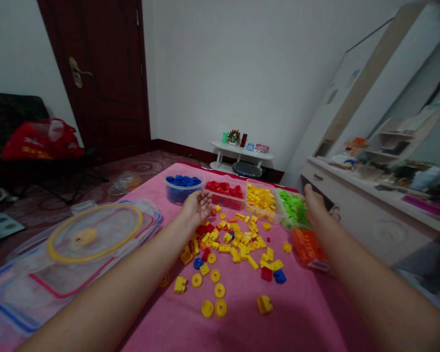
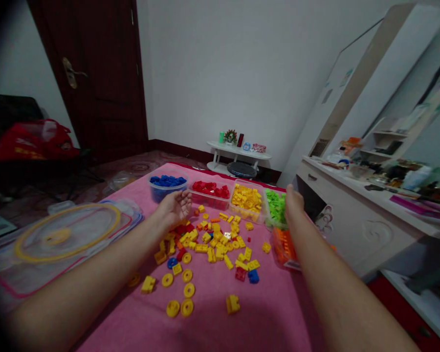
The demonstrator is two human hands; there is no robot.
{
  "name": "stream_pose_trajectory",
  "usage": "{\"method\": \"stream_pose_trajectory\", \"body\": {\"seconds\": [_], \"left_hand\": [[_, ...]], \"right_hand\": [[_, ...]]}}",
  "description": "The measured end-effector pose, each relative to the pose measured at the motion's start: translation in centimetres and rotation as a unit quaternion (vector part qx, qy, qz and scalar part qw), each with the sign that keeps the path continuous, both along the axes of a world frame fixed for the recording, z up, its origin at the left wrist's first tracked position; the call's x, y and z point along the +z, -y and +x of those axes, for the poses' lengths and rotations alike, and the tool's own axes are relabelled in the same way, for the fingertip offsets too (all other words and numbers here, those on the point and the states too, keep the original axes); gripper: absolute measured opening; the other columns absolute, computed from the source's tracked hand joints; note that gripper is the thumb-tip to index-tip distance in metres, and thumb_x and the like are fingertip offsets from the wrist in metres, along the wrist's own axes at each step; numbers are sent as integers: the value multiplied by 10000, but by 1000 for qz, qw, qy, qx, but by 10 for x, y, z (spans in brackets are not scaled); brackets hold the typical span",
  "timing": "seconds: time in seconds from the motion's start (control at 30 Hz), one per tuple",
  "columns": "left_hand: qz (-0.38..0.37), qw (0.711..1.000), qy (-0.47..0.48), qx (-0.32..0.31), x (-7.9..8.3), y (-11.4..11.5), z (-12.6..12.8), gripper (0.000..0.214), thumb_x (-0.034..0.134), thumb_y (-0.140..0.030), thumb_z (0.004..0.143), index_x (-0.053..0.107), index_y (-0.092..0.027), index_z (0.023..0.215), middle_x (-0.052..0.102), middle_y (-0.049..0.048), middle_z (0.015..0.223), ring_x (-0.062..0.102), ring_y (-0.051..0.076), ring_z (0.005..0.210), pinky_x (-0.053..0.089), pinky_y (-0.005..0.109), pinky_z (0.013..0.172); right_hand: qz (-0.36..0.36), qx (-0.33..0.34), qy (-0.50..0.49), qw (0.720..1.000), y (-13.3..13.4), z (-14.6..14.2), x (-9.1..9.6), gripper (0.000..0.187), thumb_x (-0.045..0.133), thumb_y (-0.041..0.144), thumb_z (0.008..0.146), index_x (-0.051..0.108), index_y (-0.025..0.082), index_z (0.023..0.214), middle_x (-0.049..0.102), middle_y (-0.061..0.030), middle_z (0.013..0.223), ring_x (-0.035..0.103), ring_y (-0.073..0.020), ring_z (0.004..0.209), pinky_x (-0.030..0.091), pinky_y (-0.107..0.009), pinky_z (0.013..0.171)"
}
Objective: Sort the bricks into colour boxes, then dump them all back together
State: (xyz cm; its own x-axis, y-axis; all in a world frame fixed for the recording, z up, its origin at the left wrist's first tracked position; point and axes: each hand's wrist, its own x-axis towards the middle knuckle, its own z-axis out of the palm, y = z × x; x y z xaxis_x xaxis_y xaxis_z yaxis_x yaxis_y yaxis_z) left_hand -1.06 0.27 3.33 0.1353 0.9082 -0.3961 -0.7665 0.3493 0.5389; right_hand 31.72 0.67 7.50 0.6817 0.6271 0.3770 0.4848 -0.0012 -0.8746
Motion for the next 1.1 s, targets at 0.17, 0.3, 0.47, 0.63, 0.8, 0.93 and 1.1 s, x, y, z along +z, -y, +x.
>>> {"method": "stream_pose_trajectory", "body": {"seconds": [0.17, 0.3, 0.47, 0.63, 0.8, 0.93, 1.1], "left_hand": [[-6, 1000, 4, 25, -5, -6, -6, 180, 460, -124, 827, 588, -112, 700, 584, 8, 524, 530, 78, 386, 442, 168, 402], [-1, 999, 5, 32, -7, -7, -10, 174, 466, -117, 823, 591, -111, 702, 592, 11, 537, 540, 78, 397, 438, 168, 416], [8, 999, 5, 36, -11, -8, -12, 214, 423, -118, 838, 583, -113, 696, 589, 8, 531, 541, 71, 407, 440, 162, 428], [12, 1000, 6, 28, -14, -7, -10, 199, 426, -120, 835, 582, -120, 711, 601, 6, 551, 535, 66, 404, 431, 158, 415], [10, 1000, 0, 20, -15, -5, -9, 209, 420, -114, 838, 580, -122, 704, 598, 5, 529, 534, 67, 395, 438, 158, 415], [-3, 1000, -13, 20, -12, -4, -8, 238, 408, -127, 860, 573, -118, 688, 593, 3, 511, 530, 70, 373, 427, 159, 393], [-16, 999, -22, 19, -11, -5, -7, 260, 400, -152, 880, 574, -120, 688, 593, 2, 504, 530, 73, 363, 420, 161, 377]], "right_hand": [[-5, 254, 21, 967, 24, -96, -15, 293, 588, 307, 692, 658, 150, 930, 685, -71, 899, 624, -182, 785, 474, -293, 706], [-146, 534, 204, 807, 81, -192, -29, 126, 591, 213, 718, 695, 176, 778, 697, -31, 774, 622, -143, 697, 438, -240, 646], [-261, 416, 455, 743, 128, -243, -43, 165, 679, 319, 721, 690, 176, 802, 705, -75, 842, 650, -222, 754, 382, -279, 595], [-244, 385, 496, 739, 135, -244, -47, 164, 624, 269, 757, 668, 164, 874, 683, -88, 918, 649, -220, 763, 341, -274, 561], [-221, 409, 414, 782, 127, -229, -42, 123, 521, 191, 795, 643, 178, 789, 678, -44, 796, 611, -143, 691, 348, -239, 583], [-203, 361, 429, 803, 107, -205, -36, 162, 517, 171, 785, 654, 211, 864, 687, -25, 845, 615, -148, 766, 355, -237, 626], [-294, 240, 528, 760, 85, -175, -42, 226, 496, 157, 789, 699, 209, 873, 671, -83, 942, 627, -219, 868, 345, -272, 607]]}}
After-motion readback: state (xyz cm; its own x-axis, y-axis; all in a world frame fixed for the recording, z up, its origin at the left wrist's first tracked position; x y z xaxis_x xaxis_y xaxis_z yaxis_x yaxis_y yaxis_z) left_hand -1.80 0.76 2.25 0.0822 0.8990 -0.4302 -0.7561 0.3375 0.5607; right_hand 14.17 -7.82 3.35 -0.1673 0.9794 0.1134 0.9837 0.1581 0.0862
